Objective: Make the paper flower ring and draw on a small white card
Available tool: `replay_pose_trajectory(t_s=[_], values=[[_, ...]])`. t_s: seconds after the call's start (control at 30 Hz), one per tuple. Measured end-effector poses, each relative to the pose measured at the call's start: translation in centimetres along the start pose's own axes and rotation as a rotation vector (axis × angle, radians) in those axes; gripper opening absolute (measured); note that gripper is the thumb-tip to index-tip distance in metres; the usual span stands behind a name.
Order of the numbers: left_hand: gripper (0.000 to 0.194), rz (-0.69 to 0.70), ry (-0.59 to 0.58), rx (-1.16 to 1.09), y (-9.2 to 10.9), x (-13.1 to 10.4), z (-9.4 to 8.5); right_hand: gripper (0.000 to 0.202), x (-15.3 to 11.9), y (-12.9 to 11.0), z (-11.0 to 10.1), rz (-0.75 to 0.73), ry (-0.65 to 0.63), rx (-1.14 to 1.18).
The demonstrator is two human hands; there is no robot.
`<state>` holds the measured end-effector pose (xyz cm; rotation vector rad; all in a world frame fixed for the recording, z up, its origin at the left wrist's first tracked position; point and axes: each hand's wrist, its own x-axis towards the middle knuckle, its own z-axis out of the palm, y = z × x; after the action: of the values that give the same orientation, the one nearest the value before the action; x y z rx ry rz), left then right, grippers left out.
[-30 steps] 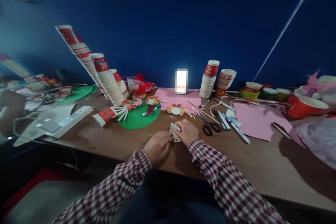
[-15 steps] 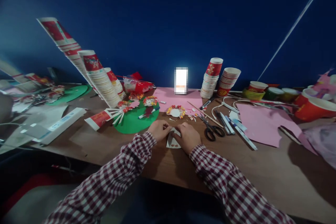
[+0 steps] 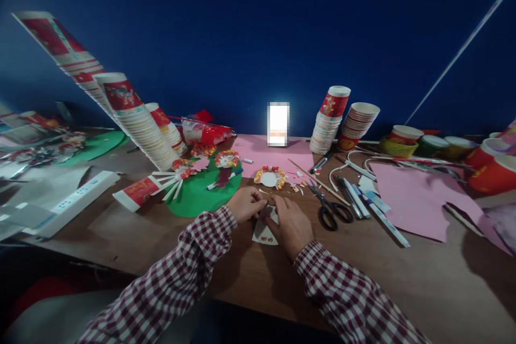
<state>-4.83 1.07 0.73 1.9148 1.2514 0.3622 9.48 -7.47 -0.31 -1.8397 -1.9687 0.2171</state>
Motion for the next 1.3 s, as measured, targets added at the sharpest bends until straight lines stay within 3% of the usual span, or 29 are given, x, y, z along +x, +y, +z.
replay_pose_trajectory(t_s=[0.1,0.3,0.47,0.63,0.73,0.83,1.3], values=[[0.031,-0.026,0.000,-0.061,-0.3,0.2,0.3,0.042,0.0,0.0,0.1,0.003,-0.007,-0.010],[0.012,0.027,0.063,-0.130,-0.7,0.0,1.1,0.044,-0.2,0.0,0.4,0.006,0.017,-0.014],[0.010,0.045,0.077,-0.267,-0.4,-0.3,1.1,0.046,-0.3,0.1,0.4,0.027,0.069,0.063],[0.020,-0.025,0.009,-0.477,-0.4,-0.4,-0.1,0.052,-0.4,0.2,-0.3,0.131,0.145,0.378],[0.030,-0.057,-0.017,-0.580,-0.3,-0.5,-0.3,0.034,-0.3,0.0,-1.0,0.168,0.093,0.659],[0.039,-0.063,-0.035,-0.650,-0.2,-0.7,0.0,0.023,-0.2,-0.2,-1.6,0.176,0.034,0.788],[0.038,-0.034,-0.029,-0.687,-0.3,-0.9,0.7,0.022,0.0,-0.1,-1.4,0.159,0.045,0.669]])
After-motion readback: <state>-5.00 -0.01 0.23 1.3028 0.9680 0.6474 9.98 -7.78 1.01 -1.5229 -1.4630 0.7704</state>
